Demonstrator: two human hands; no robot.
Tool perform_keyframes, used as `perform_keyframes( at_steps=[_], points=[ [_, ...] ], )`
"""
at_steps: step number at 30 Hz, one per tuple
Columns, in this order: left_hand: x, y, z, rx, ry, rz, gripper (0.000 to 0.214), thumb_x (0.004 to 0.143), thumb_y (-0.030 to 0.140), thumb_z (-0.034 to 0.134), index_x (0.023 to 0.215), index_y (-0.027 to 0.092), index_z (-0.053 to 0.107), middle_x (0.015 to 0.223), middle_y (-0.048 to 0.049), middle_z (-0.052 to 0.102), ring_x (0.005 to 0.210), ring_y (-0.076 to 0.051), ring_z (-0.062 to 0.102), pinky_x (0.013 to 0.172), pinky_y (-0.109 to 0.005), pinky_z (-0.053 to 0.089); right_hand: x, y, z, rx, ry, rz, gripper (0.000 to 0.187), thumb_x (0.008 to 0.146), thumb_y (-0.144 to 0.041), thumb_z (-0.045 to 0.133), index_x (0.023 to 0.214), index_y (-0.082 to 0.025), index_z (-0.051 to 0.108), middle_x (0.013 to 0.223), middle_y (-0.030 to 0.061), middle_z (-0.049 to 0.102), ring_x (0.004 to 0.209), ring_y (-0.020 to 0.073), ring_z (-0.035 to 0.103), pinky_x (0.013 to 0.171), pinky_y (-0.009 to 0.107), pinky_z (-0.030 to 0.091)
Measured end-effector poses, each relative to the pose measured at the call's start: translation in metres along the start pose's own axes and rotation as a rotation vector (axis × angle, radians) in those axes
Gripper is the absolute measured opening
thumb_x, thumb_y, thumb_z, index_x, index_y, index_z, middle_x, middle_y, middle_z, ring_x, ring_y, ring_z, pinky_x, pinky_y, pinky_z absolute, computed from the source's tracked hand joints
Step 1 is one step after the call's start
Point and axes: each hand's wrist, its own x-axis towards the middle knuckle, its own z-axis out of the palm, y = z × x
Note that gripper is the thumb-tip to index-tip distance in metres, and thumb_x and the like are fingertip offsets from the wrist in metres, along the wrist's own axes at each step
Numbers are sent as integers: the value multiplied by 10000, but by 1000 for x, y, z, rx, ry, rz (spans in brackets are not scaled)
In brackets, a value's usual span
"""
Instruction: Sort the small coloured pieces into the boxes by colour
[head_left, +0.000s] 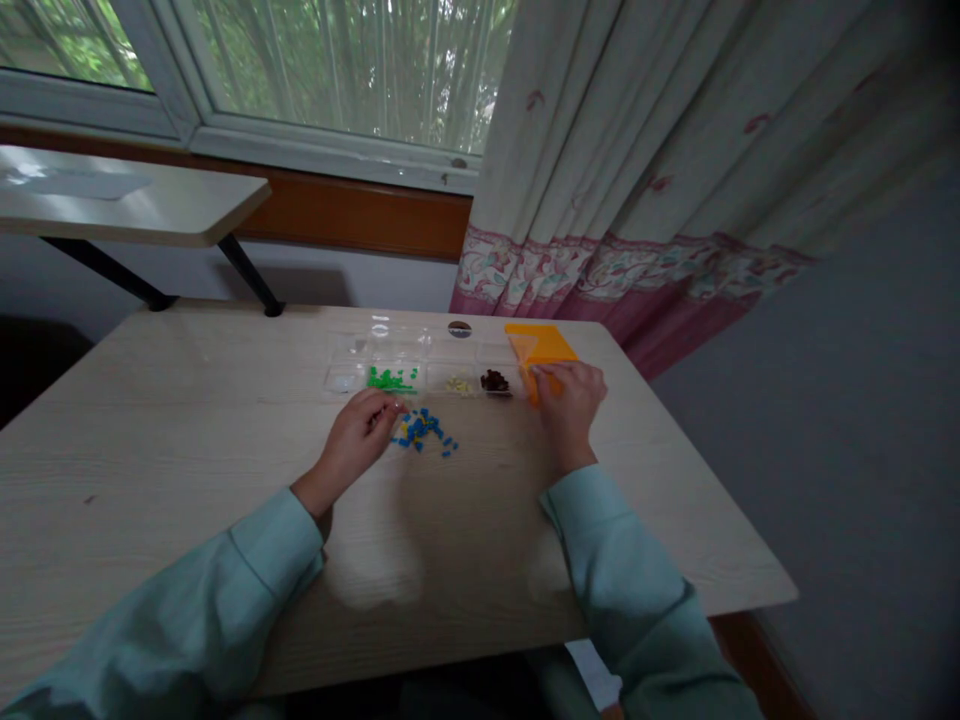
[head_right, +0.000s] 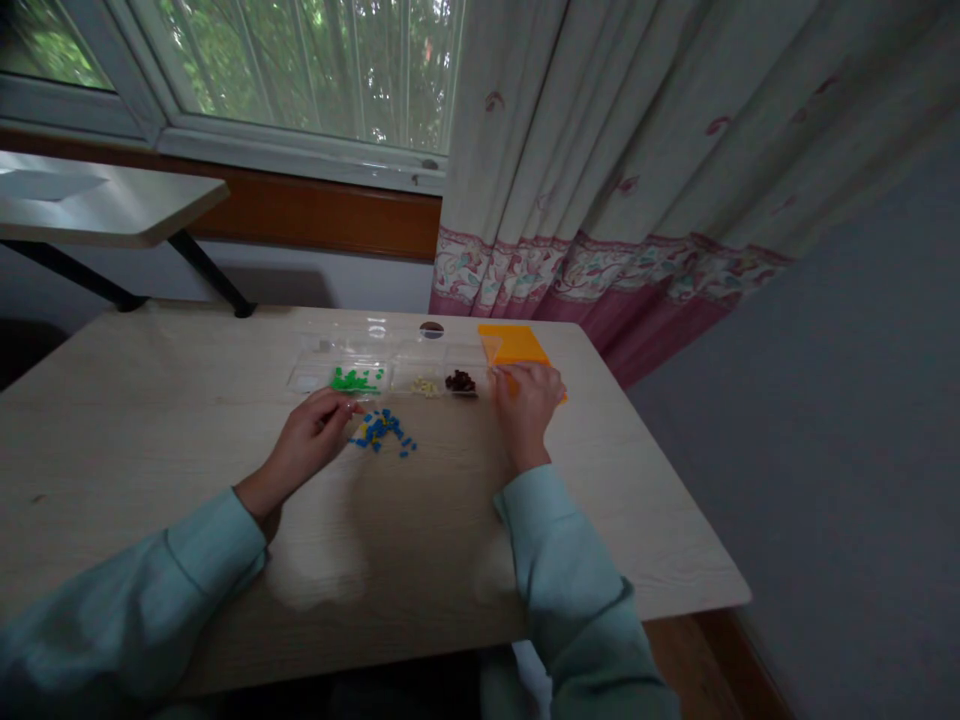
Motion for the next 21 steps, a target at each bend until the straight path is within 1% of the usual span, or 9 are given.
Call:
perform_keyframes(
  at_steps=[2, 5, 9, 11, 13, 15, 17, 19, 21],
  points=[
    [0, -1, 0, 5, -12, 7, 285, 982, 344, 469, 887, 193, 691, 830, -40, 623, 816, -175, 581, 747, -296, 466, 4, 18, 3, -61, 18, 86, 317, 916, -415, 526, 883, -186, 744, 1004, 118, 656, 1078, 294, 463, 965, 493, 311],
    [0, 0, 1, 1, -37, 34, 281, 983, 333, 467, 878, 190, 685, 825, -39, 630, 829, -178, 585, 767, -303, 468, 2, 32, 9, -111, 3, 123, 348, 903, -426, 513, 849, -170, 743, 995, 126, 654, 1053, 301, 451, 930, 488, 301],
    [0, 0, 1, 1, -30, 46, 277, 982, 324, 470, 871, 187, 683, 817, -39, 632, 821, -175, 583, 759, -299, 462, 0, 33, 11, -152, 23, 111, 374, 915, -408, 482, 853, -139, 735, 1004, 157, 663, 1029, 306, 459, 881, 474, 314],
    [1, -2, -2, 22, -29, 53, 274, 980, 321, 470, 872, 189, 684, 818, -43, 630, 817, -176, 580, 746, -298, 461, 1, 30, 10, -146, 26, 102, 374, 926, -402, 470, 861, -146, 734, 1014, 156, 668, 1030, 304, 466, 873, 472, 329],
    [2, -4, -7, 67, -12, 70, 272, 978, 317, 470, 870, 191, 685, 827, -52, 635, 837, -187, 578, 769, -314, 462, 1, 26, 9, -121, 28, 87, 361, 929, -397, 468, 871, -161, 736, 1019, 144, 669, 1036, 299, 472, 875, 470, 346],
    [3, -6, -12, 150, 34, 80, 257, 972, 315, 480, 888, 192, 689, 868, -67, 649, 890, -208, 573, 839, -353, 454, 0, 22, 9, -89, 39, 58, 344, 927, -388, 473, 886, -172, 737, 1008, 130, 672, 1033, 289, 481, 884, 461, 363],
    [4, -7, -16, 259, 99, 66, 239, 966, 311, 487, 967, 195, 695, 952, -84, 655, 964, -232, 558, 918, -401, 427, -2, 18, 13, -51, 24, -1, 320, 922, -376, 486, 905, -180, 738, 980, 114, 678, 1009, 275, 500, 896, 450, 380],
    [4, -7, -18, 359, 137, 39, 251, 961, 306, 489, 1083, 207, 684, 1064, -97, 637, 1050, -255, 529, 984, -445, 394, -5, 14, 17, 7, -37, -96, 289, 916, -359, 504, 930, -190, 739, 959, 101, 683, 983, 261, 523, 905, 440, 398],
    [2, -8, -17, 429, 127, 20, 285, 948, 303, 499, 1169, 222, 660, 1174, -108, 598, 1131, -278, 489, 1031, -478, 364, -7, 8, 21, 96, -119, -206, 265, 913, -319, 510, 994, -202, 734, 974, 96, 679, 974, 249, 545, 902, 425, 422]
  ],
)
